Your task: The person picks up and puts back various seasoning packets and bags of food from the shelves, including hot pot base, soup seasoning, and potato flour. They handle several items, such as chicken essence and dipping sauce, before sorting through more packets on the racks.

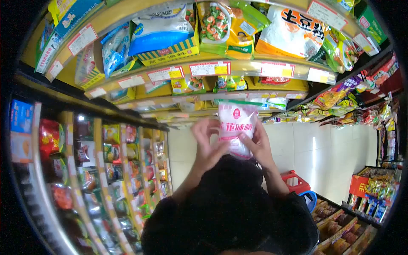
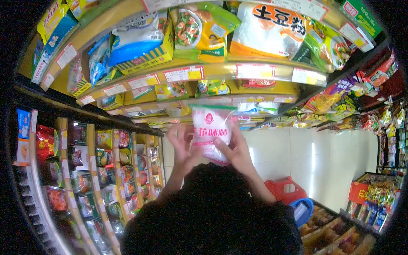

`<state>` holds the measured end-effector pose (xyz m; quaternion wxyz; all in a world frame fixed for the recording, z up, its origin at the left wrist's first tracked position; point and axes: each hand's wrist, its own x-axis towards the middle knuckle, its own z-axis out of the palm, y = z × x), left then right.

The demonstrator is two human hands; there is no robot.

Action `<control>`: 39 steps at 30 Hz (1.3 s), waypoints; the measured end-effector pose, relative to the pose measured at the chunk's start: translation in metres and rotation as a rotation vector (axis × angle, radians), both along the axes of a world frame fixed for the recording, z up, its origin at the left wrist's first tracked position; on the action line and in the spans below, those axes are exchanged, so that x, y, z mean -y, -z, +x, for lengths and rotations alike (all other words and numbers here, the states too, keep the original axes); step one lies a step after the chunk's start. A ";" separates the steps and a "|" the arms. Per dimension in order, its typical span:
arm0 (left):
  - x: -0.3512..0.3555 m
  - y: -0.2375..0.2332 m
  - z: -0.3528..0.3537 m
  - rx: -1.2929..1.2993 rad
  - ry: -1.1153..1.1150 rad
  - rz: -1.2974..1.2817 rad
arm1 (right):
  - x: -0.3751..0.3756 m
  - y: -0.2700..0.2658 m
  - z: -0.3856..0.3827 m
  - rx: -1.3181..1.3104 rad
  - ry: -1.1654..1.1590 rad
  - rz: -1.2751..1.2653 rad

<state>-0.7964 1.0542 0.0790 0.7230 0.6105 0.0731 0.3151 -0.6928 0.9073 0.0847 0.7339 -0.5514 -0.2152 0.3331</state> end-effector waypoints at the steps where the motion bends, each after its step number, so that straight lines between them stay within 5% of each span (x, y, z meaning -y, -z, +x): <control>1: -0.007 -0.006 0.003 -0.059 0.051 -0.082 | 0.001 0.000 -0.001 0.028 0.021 0.008; 4: -0.022 0.007 0.006 -0.141 0.362 -0.280 | -0.004 -0.007 -0.005 0.033 0.037 -0.009; 11: -0.031 0.004 0.001 -0.377 0.455 -0.325 | -0.005 -0.013 -0.008 0.108 0.022 -0.050; 18: -0.022 0.009 -0.005 -0.252 0.322 -0.328 | -0.009 -0.014 -0.016 0.123 0.035 -0.023; 26: -0.015 0.048 -0.014 -0.252 0.410 -0.409 | 0.005 0.021 -0.016 0.095 0.011 -0.148; 27: -0.014 0.054 -0.016 -0.226 0.449 -0.408 | 0.010 0.018 -0.019 0.308 0.024 -0.173; 29: -0.016 0.041 -0.025 -0.146 0.375 0.041 | 0.020 0.009 -0.026 0.744 0.042 -0.215; 32: -0.016 0.017 -0.029 0.002 0.265 0.415 | 0.031 0.010 -0.031 0.714 0.011 -0.109; 35: -0.023 0.029 -0.007 -0.171 0.337 0.164 | 0.018 0.025 -0.018 0.678 0.028 -0.064; 38: -0.025 0.009 -0.020 -0.011 0.250 0.563 | 0.015 0.016 -0.018 0.682 -0.111 0.221; 39: -0.023 0.005 -0.028 -0.065 0.272 0.603 | 0.019 0.018 -0.026 0.687 -0.082 0.118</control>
